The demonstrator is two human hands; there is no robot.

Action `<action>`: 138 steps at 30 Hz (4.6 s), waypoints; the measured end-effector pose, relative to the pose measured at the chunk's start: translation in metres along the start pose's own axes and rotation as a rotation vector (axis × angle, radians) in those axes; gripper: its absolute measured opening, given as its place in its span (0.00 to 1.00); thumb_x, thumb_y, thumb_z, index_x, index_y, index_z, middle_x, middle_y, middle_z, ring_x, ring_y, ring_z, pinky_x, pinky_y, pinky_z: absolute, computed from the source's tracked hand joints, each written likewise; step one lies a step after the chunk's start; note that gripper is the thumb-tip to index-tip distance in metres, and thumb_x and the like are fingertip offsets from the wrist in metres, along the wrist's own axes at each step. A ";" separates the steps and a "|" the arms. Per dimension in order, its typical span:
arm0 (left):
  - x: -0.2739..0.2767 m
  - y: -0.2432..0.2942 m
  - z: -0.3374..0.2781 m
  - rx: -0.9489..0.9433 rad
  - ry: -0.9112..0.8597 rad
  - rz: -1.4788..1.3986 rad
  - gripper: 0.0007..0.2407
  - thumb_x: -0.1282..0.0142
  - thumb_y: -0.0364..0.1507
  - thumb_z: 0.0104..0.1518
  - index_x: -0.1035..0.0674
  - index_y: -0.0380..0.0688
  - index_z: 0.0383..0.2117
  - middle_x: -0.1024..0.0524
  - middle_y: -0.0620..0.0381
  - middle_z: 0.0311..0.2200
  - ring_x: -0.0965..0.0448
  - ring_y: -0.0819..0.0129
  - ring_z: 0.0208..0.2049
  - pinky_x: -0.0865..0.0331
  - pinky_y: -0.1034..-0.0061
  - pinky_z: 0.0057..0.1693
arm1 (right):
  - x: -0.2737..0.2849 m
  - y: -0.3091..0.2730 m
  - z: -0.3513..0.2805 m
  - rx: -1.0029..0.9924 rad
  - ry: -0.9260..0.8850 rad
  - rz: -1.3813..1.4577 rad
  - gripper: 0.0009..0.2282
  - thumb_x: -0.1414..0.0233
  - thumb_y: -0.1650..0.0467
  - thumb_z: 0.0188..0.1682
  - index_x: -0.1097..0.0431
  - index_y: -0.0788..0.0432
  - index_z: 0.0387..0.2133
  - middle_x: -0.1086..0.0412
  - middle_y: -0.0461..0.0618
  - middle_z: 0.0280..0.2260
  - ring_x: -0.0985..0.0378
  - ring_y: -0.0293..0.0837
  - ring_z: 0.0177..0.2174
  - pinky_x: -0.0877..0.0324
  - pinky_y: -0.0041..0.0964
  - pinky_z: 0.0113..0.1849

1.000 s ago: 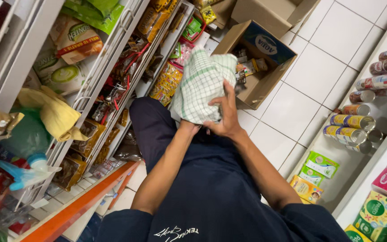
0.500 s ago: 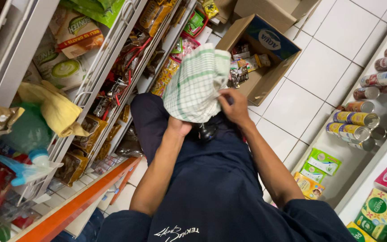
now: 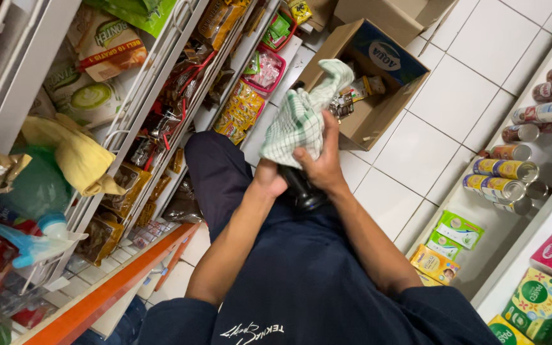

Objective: The person scans barcodes on coffee packets using a handheld scanner and places the scanned items into a cardboard box while sitting on the floor of a store aisle.

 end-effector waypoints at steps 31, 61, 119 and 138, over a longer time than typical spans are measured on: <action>0.000 0.033 -0.012 0.135 0.128 -0.072 0.19 0.50 0.33 0.57 0.24 0.38 0.53 0.19 0.47 0.46 0.18 0.56 0.47 0.27 0.62 0.58 | 0.018 0.065 0.019 -0.115 -0.529 -0.001 0.49 0.30 0.67 0.28 0.50 0.65 0.66 0.40 0.63 0.61 0.38 0.55 0.60 0.45 0.45 0.61; 0.059 0.077 -0.022 0.199 0.312 0.146 0.16 0.44 0.31 0.58 0.23 0.30 0.47 0.19 0.47 0.38 0.17 0.59 0.36 0.22 0.69 0.47 | 0.012 0.082 0.016 0.065 -0.651 -0.703 0.27 0.46 0.77 0.32 0.28 0.57 0.51 0.31 0.56 0.58 0.30 0.58 0.57 0.35 0.51 0.55; 0.008 0.019 0.088 -0.218 0.192 1.911 0.17 0.35 0.32 0.53 0.23 0.36 0.44 0.18 0.40 0.38 0.18 0.44 0.42 0.26 0.58 0.49 | 0.136 0.181 -0.063 -0.189 0.082 -1.024 0.23 0.45 0.77 0.42 0.31 0.60 0.55 0.35 0.65 0.60 0.36 0.61 0.60 0.43 0.54 0.61; -0.012 0.031 0.051 -0.377 0.054 1.540 0.18 0.32 0.33 0.54 0.22 0.37 0.48 0.16 0.51 0.41 0.17 0.66 0.43 0.25 0.71 0.51 | 0.087 0.099 -0.008 -0.405 -0.042 -0.103 0.18 0.42 0.72 0.52 0.32 0.60 0.56 0.29 0.53 0.53 0.25 0.43 0.51 0.28 0.36 0.49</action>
Point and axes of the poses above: each hand's wrist, its own z-axis towards the middle knuckle, its own x-axis out of the back of the hand, y = z × x, the point moved 2 cm from there along z, towards the middle knuckle
